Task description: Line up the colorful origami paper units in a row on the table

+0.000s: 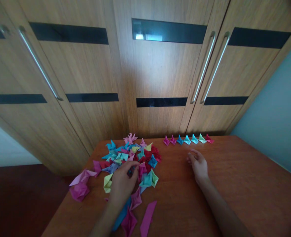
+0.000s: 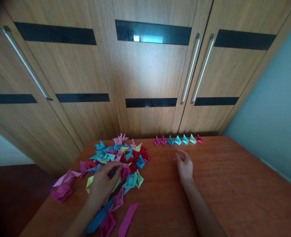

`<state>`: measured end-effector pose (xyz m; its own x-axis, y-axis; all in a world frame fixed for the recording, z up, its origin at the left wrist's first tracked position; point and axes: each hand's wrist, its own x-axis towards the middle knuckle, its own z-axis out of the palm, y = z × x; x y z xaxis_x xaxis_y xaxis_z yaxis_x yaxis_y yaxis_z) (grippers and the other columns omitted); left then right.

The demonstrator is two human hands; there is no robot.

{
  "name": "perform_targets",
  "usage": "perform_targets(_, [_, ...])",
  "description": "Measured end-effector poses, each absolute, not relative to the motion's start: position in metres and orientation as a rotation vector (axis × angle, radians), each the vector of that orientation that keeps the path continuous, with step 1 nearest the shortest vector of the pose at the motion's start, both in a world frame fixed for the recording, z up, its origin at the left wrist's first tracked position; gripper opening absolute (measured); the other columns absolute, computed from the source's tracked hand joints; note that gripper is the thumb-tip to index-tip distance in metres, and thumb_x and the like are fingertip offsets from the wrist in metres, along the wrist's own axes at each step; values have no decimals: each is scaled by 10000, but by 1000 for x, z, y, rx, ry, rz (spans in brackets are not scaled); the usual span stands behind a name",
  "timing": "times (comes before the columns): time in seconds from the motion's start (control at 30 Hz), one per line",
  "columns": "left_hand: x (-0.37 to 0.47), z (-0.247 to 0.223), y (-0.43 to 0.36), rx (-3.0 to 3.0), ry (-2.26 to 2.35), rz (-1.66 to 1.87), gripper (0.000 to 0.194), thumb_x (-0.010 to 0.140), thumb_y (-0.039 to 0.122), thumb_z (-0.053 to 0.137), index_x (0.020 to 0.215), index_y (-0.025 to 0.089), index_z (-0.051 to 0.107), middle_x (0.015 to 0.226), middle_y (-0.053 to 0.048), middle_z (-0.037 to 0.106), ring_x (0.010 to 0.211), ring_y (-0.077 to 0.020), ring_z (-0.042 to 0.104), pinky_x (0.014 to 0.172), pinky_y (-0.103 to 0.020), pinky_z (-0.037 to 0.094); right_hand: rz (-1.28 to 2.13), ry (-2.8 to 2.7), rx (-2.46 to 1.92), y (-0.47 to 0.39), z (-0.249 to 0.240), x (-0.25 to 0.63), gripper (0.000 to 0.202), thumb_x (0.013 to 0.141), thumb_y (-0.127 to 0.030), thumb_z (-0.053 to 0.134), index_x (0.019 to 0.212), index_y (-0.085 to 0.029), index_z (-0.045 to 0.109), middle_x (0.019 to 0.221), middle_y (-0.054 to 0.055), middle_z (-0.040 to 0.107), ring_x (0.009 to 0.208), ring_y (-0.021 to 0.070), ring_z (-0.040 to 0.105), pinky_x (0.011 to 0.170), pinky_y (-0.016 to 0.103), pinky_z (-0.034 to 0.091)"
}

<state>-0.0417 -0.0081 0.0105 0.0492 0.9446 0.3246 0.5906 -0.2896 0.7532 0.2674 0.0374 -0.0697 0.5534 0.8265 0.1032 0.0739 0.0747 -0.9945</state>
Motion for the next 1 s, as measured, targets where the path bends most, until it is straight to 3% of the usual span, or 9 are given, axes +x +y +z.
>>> perform_targets(0.17, [-35,7,-11,1256,1212,1209,189,766,281,602,903,161,655,667,12,629,559,-120,567,523,-206,416,891,-893,-1273,30,-57,245,422,707,-430,662,1012,-147,590,600,-14,595,534,128,529,493,229,397])
perform_targets(0.3, [-30,11,-15,1080,1107,1221,139,703,236,642,814,155,652,599,37,569,498,-82,492,491,-178,355,1037,-994,-1198,20,-40,227,400,731,-450,660,995,-154,615,636,-6,610,551,113,515,516,222,392])
perform_targets(0.43, [-24,14,-19,1051,1140,1092,143,709,302,649,732,163,625,543,55,527,429,-63,422,436,-166,290,1289,-1203,-1027,2,-20,200,378,795,-479,604,1029,-184,628,750,14,635,606,108,540,545,216,410])
perform_targets(0.6, [-15,8,-21,1157,1050,924,124,711,283,652,747,165,634,535,53,519,462,-84,461,472,-182,340,1543,-1367,-810,-17,-10,170,384,775,-466,642,1068,-218,642,729,-15,603,569,93,532,563,228,446])
perform_targets(0.77, [-11,1,-22,1227,1030,842,173,758,336,627,796,170,653,500,64,476,459,-99,483,482,-197,373,1611,-1373,-817,-23,-13,162,327,729,-447,694,944,-201,708,679,-16,610,547,85,518,531,208,431])
perform_targets(1.0, [-15,4,-20,1167,1112,972,298,759,428,637,925,182,669,718,-2,643,537,-120,555,466,-198,406,1468,-1303,-912,-21,-13,160,282,728,-451,694,812,-182,708,624,-15,629,550,95,535,539,204,431])
